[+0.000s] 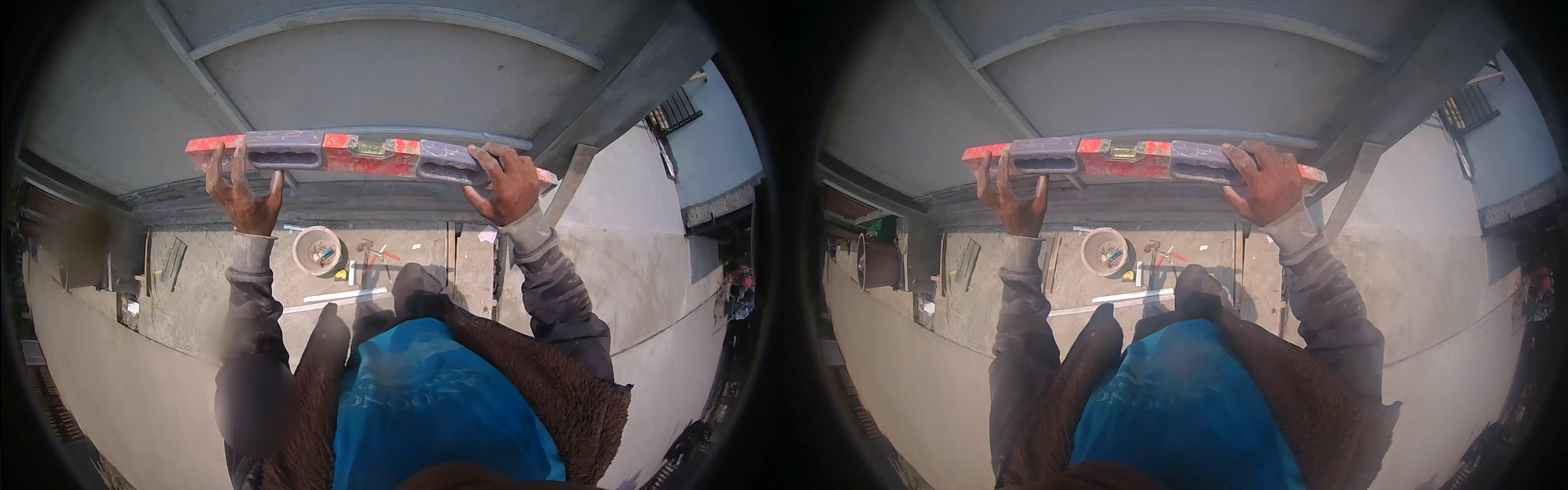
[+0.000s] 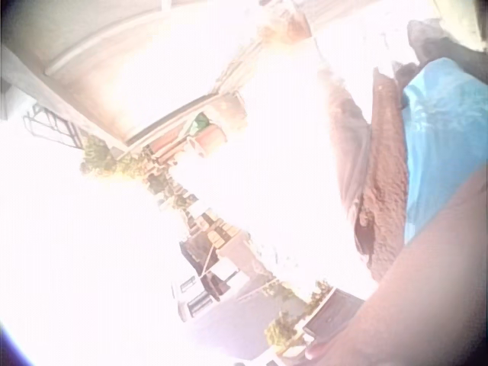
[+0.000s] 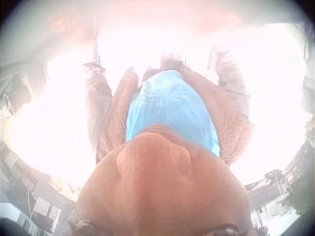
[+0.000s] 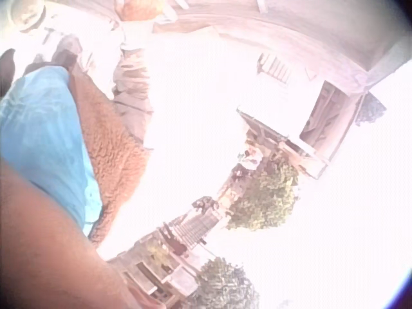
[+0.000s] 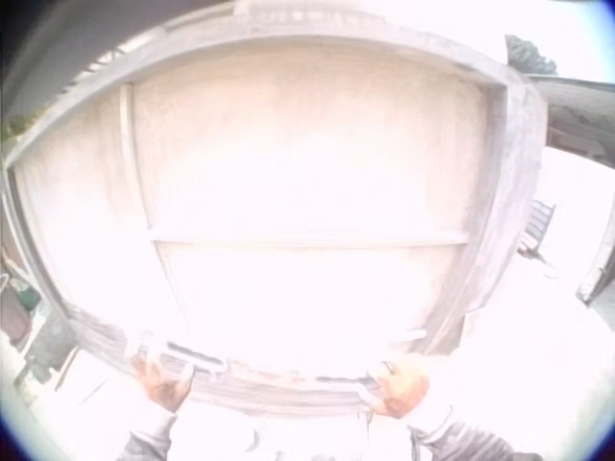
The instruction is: The person measures and marks a curved ceiling surface, then cuts and fits a white metal trim piece along the curve. They use a spirit level to check alignment and a hammer to secure the trim in place.
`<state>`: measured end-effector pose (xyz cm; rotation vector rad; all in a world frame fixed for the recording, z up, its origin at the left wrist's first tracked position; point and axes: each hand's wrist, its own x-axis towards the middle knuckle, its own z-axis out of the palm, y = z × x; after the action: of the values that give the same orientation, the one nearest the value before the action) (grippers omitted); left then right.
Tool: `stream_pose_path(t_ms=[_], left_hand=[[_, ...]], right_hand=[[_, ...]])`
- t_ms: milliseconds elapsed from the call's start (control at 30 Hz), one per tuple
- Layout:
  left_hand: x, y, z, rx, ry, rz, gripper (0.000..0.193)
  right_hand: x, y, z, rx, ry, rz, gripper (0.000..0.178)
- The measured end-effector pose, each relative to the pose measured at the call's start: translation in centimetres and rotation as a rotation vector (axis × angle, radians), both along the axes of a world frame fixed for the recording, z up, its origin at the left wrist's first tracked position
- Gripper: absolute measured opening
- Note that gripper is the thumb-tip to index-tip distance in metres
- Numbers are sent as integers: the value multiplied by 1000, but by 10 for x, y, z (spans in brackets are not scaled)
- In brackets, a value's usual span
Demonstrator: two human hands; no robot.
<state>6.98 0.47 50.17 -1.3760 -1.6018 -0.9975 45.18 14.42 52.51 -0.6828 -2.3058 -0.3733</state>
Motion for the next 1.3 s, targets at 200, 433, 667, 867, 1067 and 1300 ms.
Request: stream_pose_path(t_ms=[200, 433, 667, 867, 1067, 1300], left_hand=[[46, 125, 2, 107, -1297, -828, 77], [81, 254, 33, -98, -1819, -1202, 90], [82, 336, 49, 22, -1794, -1315, 114], [64, 348, 56, -68, -1806, -1314, 124], [49, 363, 58, -190, -1823, -1333, 129], [43, 365, 54, -160, -1814, -1376, 128]], right_hand=[[15, 63, 55, 200, 133, -185, 74], [7, 188, 107, 435, 60, -207, 69], [-16, 261, 139, 344, -15, -179, 62], [-26, 310, 121, 347, -42, -113, 62], [-26, 330, 105, 292, -13, -51, 67], [-24, 326, 100, 241, -1, -179, 71]])
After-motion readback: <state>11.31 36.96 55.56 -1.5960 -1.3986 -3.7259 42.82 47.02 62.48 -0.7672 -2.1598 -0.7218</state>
